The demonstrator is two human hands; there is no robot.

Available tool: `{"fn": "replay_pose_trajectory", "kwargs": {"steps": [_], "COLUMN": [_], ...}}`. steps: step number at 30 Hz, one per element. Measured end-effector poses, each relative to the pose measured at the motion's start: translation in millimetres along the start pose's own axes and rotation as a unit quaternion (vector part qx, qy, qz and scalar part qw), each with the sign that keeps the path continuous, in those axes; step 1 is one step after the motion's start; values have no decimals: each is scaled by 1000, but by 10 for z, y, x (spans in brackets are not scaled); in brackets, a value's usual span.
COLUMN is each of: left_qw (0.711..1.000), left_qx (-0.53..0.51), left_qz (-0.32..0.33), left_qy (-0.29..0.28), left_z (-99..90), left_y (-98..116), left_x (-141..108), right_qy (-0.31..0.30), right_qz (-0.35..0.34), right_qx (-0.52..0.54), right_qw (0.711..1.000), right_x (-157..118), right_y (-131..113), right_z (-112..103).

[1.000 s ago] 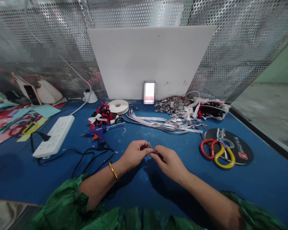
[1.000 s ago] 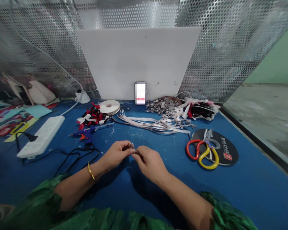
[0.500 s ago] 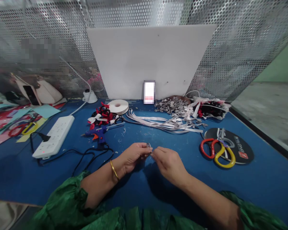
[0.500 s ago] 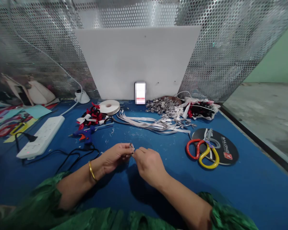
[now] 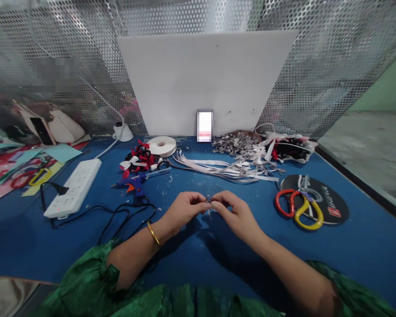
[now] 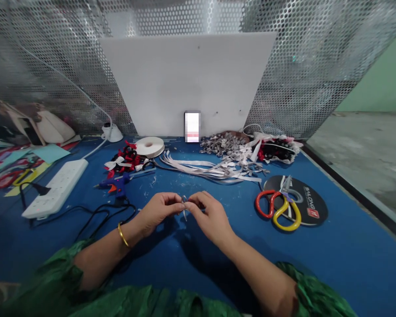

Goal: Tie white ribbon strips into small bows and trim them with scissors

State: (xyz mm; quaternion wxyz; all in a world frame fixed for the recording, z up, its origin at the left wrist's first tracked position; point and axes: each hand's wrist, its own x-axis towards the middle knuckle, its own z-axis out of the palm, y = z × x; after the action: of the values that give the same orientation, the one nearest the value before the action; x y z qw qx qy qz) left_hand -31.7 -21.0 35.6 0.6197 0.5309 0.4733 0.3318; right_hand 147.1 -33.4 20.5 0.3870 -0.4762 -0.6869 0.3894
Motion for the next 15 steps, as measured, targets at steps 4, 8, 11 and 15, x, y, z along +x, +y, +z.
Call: {"fn": "replay_pose_trajectory", "kwargs": {"steps": [4, 8, 11, 15], "left_qw": [998, 998, 1000, 998], "left_qx": [61, 53, -5, -59], "left_qz": [-6, -15, -5, -1], "left_qy": [-12, -24, 1, 27], "left_z": [35, 40, 26, 15], "left_y": [-11, -34, -22, -4], "left_x": [-14, -7, 5, 16], "right_qy": [-25, -33, -42, -59], "right_qz": [120, 179, 201, 216], "right_qx": [196, 257, 311, 384], "right_qw": [973, 949, 928, 896], "right_x": [29, 21, 18, 26], "right_y": [-9, -59, -56, -10], "right_z": [39, 40, 21, 9]}}
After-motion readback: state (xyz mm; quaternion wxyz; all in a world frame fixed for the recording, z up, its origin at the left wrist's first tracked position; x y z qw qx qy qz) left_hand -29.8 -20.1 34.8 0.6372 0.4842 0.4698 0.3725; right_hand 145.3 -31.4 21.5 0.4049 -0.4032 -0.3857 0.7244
